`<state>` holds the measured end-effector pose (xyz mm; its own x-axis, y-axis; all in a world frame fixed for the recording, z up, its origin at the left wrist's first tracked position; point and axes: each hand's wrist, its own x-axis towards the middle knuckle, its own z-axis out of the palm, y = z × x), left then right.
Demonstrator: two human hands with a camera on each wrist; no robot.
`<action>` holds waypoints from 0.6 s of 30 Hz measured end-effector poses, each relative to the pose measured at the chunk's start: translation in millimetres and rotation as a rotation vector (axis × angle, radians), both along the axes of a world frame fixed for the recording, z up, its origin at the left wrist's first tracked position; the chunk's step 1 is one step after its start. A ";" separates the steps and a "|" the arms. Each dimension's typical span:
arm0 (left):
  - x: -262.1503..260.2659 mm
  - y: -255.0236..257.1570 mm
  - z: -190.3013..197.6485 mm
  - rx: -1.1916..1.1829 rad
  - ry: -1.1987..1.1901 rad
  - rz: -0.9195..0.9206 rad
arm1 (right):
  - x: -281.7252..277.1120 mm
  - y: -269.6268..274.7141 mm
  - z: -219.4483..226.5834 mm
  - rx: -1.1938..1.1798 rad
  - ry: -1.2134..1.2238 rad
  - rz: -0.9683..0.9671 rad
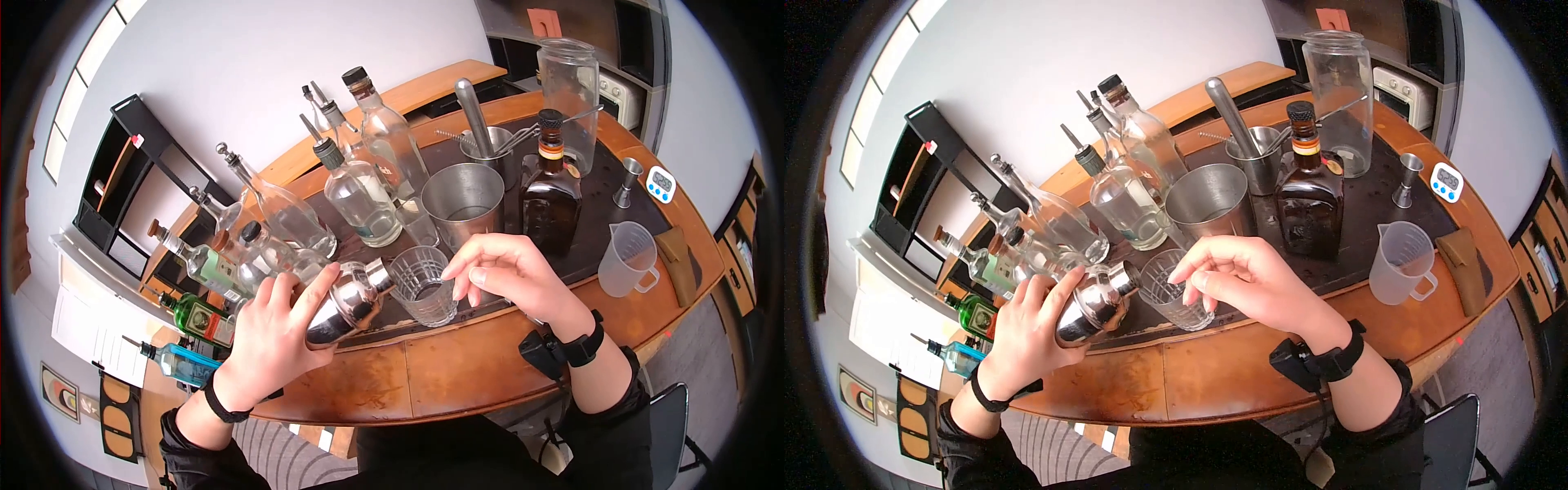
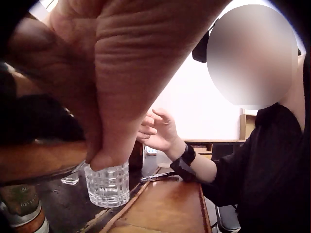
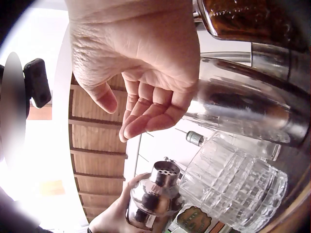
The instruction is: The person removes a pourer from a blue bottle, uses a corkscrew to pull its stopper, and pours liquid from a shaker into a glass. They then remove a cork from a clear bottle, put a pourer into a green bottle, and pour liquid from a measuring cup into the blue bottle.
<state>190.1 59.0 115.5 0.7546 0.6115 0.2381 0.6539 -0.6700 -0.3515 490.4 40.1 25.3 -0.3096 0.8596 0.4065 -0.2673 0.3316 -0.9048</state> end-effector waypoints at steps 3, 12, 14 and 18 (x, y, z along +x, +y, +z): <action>4.8 2.4 5.3 0.017 0.065 0.008 | 0.7 -0.9 0.3 0.008 -0.013 0.001; 20.9 4.9 22.8 0.090 0.322 0.000 | 0.4 -0.6 -1.2 0.038 -0.005 0.000; 23.7 4.9 25.6 0.114 0.340 -0.009 | 0.7 -0.6 -0.8 0.043 0.004 -0.002; 27.2 5.4 30.3 0.142 0.437 0.010 | 0.8 -1.5 0.4 0.049 -0.002 0.000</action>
